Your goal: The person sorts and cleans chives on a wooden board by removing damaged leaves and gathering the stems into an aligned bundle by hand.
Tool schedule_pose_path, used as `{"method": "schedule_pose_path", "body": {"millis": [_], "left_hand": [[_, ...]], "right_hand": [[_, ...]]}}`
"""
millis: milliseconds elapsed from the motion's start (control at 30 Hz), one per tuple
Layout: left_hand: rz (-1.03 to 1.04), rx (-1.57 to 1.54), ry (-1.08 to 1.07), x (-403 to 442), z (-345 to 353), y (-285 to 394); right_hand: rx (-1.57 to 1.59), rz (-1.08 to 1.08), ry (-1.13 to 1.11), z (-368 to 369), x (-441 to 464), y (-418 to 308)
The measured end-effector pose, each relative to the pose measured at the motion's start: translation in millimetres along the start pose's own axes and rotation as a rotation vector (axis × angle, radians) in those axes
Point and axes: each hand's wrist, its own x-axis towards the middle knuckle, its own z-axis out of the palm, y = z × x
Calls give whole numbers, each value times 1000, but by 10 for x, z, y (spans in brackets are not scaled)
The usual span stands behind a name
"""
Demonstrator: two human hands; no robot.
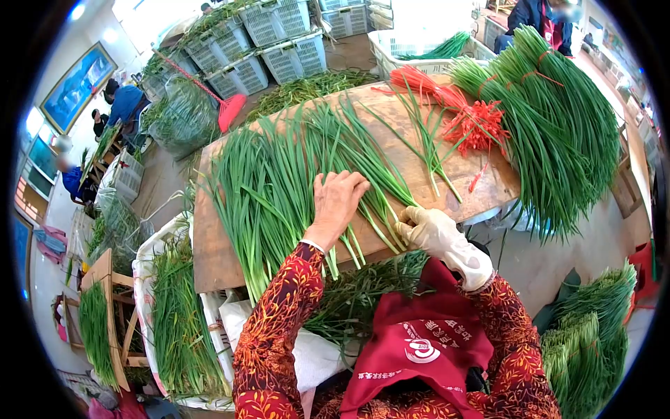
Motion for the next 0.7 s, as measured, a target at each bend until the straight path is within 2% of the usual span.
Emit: {"method": "schedule_pose_path", "body": {"millis": [100,200,233,300,333,367,400,467,500,533,567,700], "left_hand": [[-45,-27,52,61,-76,-147],[-297,-500,99,86,-405,-89],[-204,-461,85,16,-572,4],[18,-593,-173,-268,-803,320],[354,-563,-405,-431,-835,445],[301,-521,-784,-645,-842,601],[354,-257,-954,-793,-842,704],[423,-143,-597,-814,-831,665],[452,-96,-311,-734,-744,545],[262,-65,-187,-636,-691,452],[158,42,-126,-581,-597,349],[77,163,-123,-479,-286,226]], "right_hand": [[35,14,-5,-4,14,65],[154,45,-39,14,44,159],[189,73,-56,-2,32,140],[200,112,-75,-68,6,51],[205,104,-78,-60,25,60],[207,96,-82,-54,43,82],[206,85,-87,-43,47,95],[174,84,-58,-22,25,69],[139,76,-37,-24,4,20],[103,68,-13,-27,-13,-10],[37,23,27,17,-11,13],[-184,-36,-11,36,-15,-106]]}}
